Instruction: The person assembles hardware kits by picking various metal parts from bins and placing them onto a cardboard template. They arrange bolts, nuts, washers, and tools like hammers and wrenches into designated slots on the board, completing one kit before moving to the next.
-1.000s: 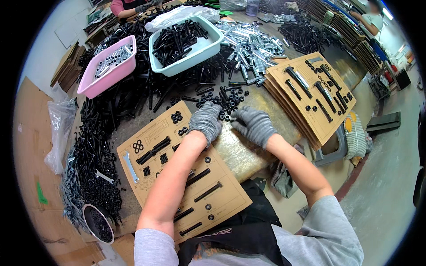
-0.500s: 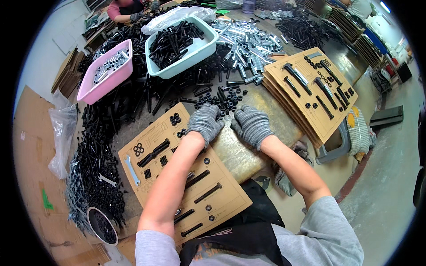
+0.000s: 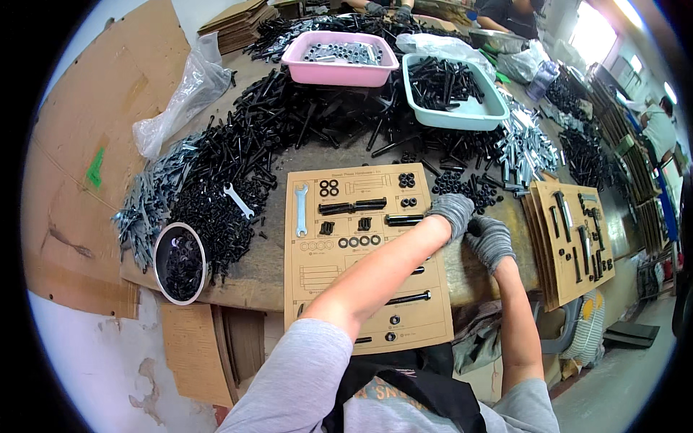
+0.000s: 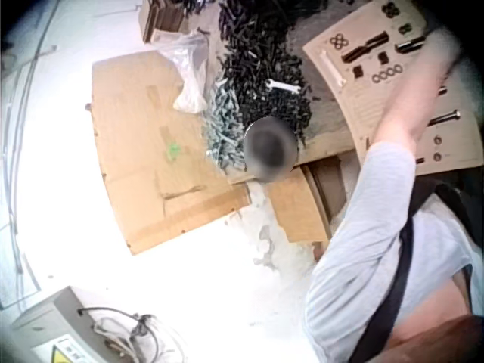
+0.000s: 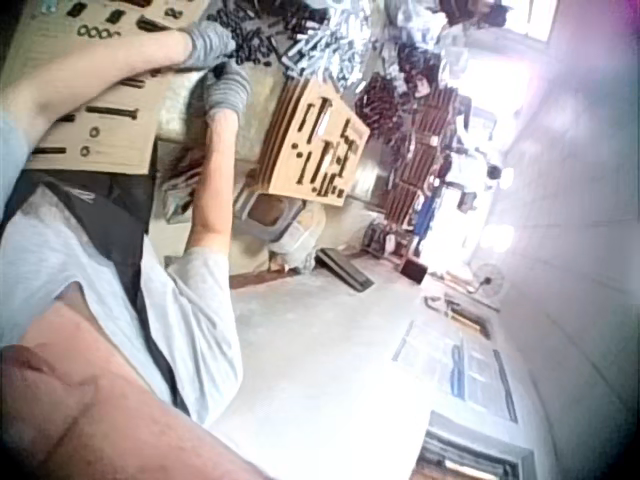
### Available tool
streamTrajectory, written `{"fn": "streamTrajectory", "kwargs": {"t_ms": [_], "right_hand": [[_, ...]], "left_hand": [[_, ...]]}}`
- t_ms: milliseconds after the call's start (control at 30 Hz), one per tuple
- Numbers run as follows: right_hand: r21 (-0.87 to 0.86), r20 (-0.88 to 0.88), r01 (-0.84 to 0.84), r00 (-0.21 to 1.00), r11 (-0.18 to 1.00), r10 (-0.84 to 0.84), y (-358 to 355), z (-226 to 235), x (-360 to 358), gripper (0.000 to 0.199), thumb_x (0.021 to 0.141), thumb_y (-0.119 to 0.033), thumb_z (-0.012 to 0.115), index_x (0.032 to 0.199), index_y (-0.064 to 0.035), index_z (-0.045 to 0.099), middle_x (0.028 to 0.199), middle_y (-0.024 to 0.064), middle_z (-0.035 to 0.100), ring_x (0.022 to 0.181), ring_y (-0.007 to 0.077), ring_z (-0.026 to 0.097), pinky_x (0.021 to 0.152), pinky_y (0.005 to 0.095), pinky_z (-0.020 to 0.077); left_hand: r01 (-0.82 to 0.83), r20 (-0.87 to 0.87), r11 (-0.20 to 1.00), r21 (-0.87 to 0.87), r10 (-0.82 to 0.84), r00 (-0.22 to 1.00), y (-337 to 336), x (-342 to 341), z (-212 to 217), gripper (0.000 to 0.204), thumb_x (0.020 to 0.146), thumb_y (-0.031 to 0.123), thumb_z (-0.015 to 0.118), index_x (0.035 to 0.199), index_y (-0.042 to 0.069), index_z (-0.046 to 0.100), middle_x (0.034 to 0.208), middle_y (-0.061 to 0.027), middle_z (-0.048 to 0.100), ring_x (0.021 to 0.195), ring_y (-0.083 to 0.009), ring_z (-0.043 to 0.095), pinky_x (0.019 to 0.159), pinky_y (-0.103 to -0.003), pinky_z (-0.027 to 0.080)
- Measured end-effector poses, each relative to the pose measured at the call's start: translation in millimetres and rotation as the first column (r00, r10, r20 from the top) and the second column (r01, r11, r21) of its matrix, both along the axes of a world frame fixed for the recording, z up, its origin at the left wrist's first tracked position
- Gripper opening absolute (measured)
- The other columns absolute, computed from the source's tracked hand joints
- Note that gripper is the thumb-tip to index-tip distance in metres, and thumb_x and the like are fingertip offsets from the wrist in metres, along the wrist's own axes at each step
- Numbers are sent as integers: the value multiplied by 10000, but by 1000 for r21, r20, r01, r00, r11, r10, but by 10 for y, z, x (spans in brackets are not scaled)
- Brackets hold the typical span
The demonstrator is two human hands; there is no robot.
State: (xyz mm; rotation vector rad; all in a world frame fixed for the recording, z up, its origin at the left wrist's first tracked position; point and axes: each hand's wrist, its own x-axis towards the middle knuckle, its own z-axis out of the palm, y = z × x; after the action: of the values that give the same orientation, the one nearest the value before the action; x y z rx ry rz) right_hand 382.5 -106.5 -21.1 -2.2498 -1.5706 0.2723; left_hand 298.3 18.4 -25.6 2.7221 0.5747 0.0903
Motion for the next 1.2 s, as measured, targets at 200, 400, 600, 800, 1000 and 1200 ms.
{"fn": "streamTrajectory", "kwargs": {"t_ms": [200, 400, 600, 800, 1000, 1200], "right_hand": [[120, -241, 73, 969, 990, -42, 31, -100, 64, 274, 773, -196, 723, 967, -8, 673, 839, 139, 699, 697, 190, 641, 693, 312, 524], [230, -474, -80, 861, 970, 183, 262, 483, -816, 241, 789, -137, 709, 976, 10, 672, 840, 101, 696, 734, 159, 657, 679, 282, 545], [213, -55, -594, 785, 776, 617, 732, 546, -2030, 206, 808, -176, 635, 967, -45, 638, 878, 151, 647, 792, 325, 644, 694, 407, 533], [-92, 138, -633, 757, 769, 639, 969, 299, -2373, 188, 830, -173, 617, 991, -76, 622, 910, 143, 632, 808, 318, 644, 727, 409, 529], [-78, 174, -606, 774, 792, 609, 972, 244, -2306, 228, 823, -167, 632, 1036, -85, 651, 900, 118, 641, 831, 302, 642, 750, 390, 528], [0, 181, -469, 869, 883, 461, 986, 419, -1964, 174, 825, -169, 631, 976, -112, 695, 872, 97, 645, 800, 292, 644, 723, 394, 523]], "left_hand": [[-48, 141, 998, -41, 53, 989, 12, -280, 366, 236, 770, 221, 619, 873, 24, 699, 877, -198, 687, 854, -370, 666, 772, -444, 532], [-106, 279, 966, -235, 172, 945, 348, -2101, 928, 256, 782, 271, 658, 869, 30, 650, 848, -151, 625, 819, -276, 623, 737, -385, 495], [-302, 111, 951, -73, 308, 945, 408, -3413, 687, 230, 784, 256, 655, 851, 35, 657, 799, -150, 641, 740, -306, 634, 704, -382, 518], [-280, -4, 959, 52, 280, 960, 286, -3335, 415, 241, 810, 263, 616, 948, 66, 631, 893, -150, 627, 809, -337, 633, 745, -433, 516], [-344, -71, 936, 77, 349, 934, 265, -3270, 318, 281, 828, 289, 626, 1012, 77, 641, 958, -136, 629, 845, -311, 635, 766, -422, 515], [-402, 173, 900, 168, 374, 911, 384, -3289, 425, 225, 845, 265, 617, 933, 81, 713, 1122, -123, 623, 1072, -291, 564, 938, -396, 452]]}}
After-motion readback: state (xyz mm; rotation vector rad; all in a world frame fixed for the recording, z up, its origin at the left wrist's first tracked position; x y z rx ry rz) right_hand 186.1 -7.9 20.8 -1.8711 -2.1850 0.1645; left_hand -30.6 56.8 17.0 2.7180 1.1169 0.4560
